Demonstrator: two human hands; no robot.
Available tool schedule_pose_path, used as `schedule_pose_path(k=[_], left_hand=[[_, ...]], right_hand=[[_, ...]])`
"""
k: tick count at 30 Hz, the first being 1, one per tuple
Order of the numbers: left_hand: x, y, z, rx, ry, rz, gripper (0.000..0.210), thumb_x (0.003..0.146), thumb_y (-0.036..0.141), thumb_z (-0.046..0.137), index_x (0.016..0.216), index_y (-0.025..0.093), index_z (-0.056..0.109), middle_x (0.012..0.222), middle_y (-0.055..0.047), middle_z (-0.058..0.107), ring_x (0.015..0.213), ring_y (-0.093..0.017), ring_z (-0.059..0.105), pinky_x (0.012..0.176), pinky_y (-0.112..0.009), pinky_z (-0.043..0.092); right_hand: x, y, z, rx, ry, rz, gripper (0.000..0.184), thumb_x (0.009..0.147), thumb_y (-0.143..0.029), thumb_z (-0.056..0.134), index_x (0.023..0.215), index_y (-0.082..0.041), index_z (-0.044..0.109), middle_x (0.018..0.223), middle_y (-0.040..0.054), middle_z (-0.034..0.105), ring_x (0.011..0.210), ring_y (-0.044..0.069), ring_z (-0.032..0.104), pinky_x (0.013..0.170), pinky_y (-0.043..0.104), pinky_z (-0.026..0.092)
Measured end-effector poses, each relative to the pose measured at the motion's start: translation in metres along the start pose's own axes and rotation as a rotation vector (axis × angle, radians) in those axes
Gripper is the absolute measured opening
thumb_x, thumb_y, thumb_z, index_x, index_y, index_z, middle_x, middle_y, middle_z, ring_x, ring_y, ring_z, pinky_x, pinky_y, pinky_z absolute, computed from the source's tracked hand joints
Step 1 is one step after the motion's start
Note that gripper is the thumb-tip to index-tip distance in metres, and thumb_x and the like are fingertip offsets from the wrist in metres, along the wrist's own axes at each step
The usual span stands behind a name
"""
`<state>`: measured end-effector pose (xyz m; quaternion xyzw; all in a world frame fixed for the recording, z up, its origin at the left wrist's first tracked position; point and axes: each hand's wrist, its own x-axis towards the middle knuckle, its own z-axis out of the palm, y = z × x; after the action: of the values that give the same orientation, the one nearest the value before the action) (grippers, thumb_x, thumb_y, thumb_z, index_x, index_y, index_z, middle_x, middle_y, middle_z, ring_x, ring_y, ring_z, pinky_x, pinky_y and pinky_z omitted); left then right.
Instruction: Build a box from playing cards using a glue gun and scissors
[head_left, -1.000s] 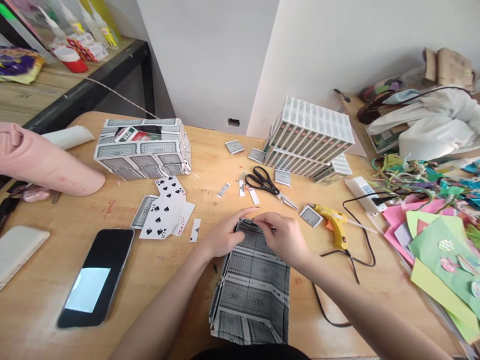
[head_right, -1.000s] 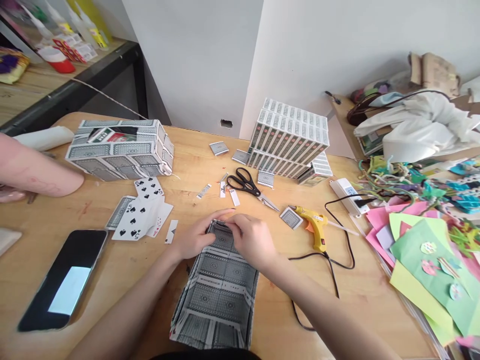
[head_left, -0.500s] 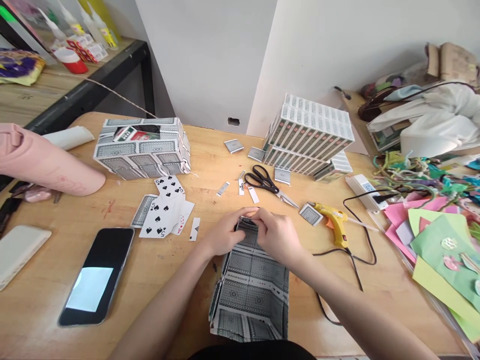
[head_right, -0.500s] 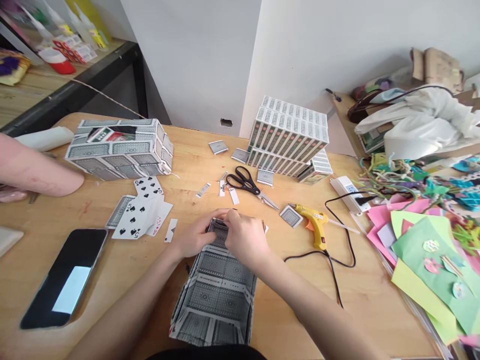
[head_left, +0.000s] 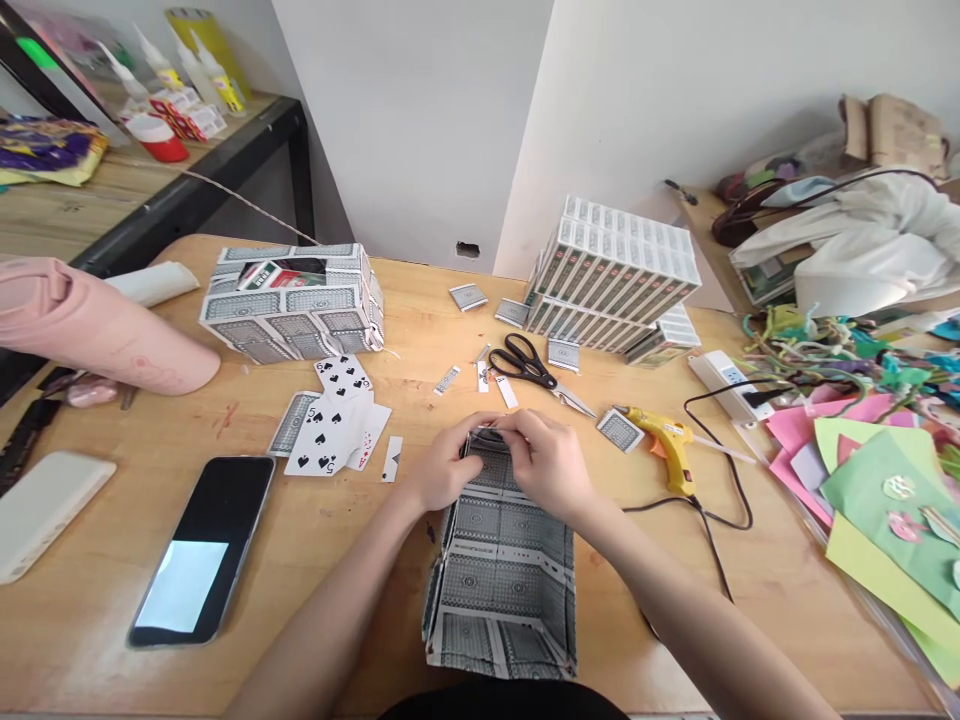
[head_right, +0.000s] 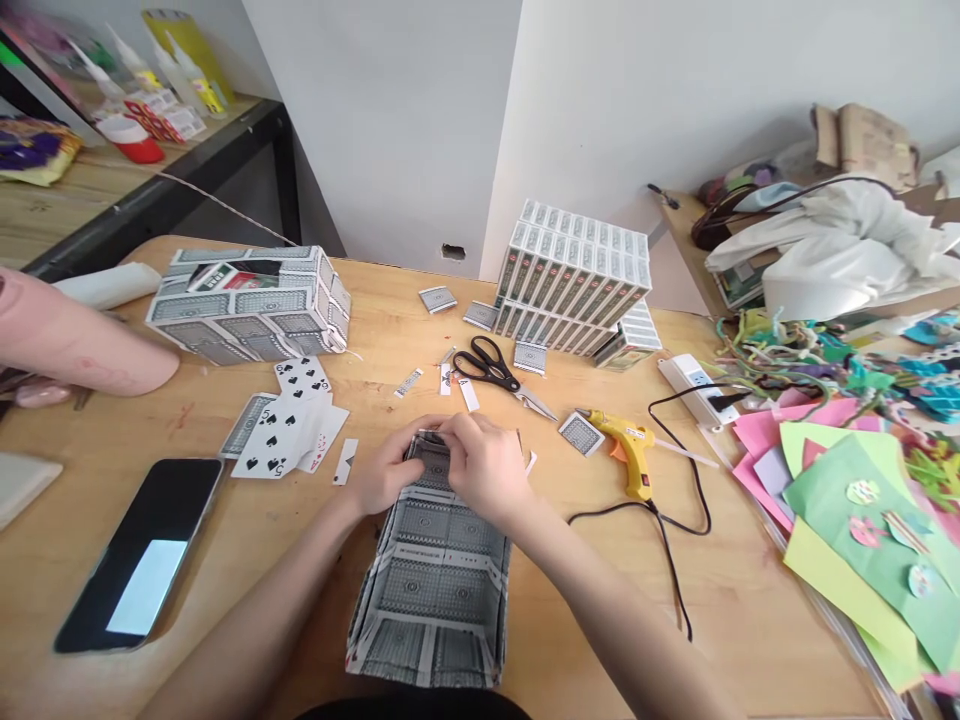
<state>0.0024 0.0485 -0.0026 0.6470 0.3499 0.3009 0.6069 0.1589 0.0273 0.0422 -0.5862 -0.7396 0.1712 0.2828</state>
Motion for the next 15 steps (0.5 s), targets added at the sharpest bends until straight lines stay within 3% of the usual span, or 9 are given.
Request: schedule_pose_path(k=[4, 6, 8, 11, 15], left_hand=[[-0.005, -0.001, -0.003, 0.001, 0.02, 0.006, 0.058, 0.062, 0.004, 0.04, 0.117, 0.018, 0.052, 0.115, -0.006, 0.06, 0.107, -0.023, 0.053, 0.096, -0.04, 0.04], [-0.007, 0.004, -0.005, -0.008, 0.025, 0.043, 0.057, 0.061, 0.003, 0.039, 0.114, 0.018, 0.053, 0.114, -0.006, 0.06, 0.109, -0.023, 0.053, 0.097, -0.039, 0.039], [-0.009, 0.013, -0.007, 0.015, 0.034, 0.094, 0.055, 0.06, 0.003, 0.039, 0.111, 0.017, 0.055, 0.113, -0.006, 0.06, 0.108, -0.023, 0.053, 0.096, -0.038, 0.04], [-0.013, 0.025, -0.01, 0.081, 0.056, 0.161, 0.054, 0.06, 0.005, 0.04, 0.11, 0.017, 0.054, 0.111, -0.006, 0.06, 0.104, -0.023, 0.055, 0.091, -0.037, 0.043], [-0.016, 0.034, -0.013, 0.133, 0.095, 0.289, 0.057, 0.058, 0.007, 0.04, 0.112, 0.018, 0.054, 0.112, -0.007, 0.06, 0.103, -0.024, 0.055, 0.09, -0.039, 0.043]], right_hand=[[0.015, -0.003, -0.026, 0.141, 0.362, 0.017, 0.012, 0.082, -0.022, 0.046, 0.074, -0.021, 0.055, 0.068, 0.0019, 0.062, 0.063, 0.014, 0.059, 0.061, 0.026, 0.048], [0.021, 0.006, -0.037, 0.218, 0.543, 0.093, 0.012, 0.083, -0.03, 0.048, 0.077, -0.021, 0.054, 0.068, 0.0019, 0.06, 0.06, 0.013, 0.058, 0.057, 0.026, 0.048], [0.021, 0.023, -0.043, 0.289, 0.626, 0.223, 0.018, 0.083, -0.037, 0.049, 0.081, -0.02, 0.054, 0.063, -0.0001, 0.056, 0.049, 0.011, 0.054, 0.047, 0.024, 0.045], [0.013, 0.052, -0.038, 0.251, 0.534, 0.452, 0.027, 0.08, -0.043, 0.05, 0.083, -0.018, 0.059, 0.051, -0.0033, 0.05, 0.04, 0.01, 0.045, 0.038, 0.021, 0.035], [0.002, 0.075, -0.023, 0.221, 0.087, 0.579, 0.028, 0.079, -0.039, 0.051, 0.08, -0.015, 0.066, 0.053, 0.0005, 0.059, 0.044, 0.013, 0.053, 0.047, 0.024, 0.042]])
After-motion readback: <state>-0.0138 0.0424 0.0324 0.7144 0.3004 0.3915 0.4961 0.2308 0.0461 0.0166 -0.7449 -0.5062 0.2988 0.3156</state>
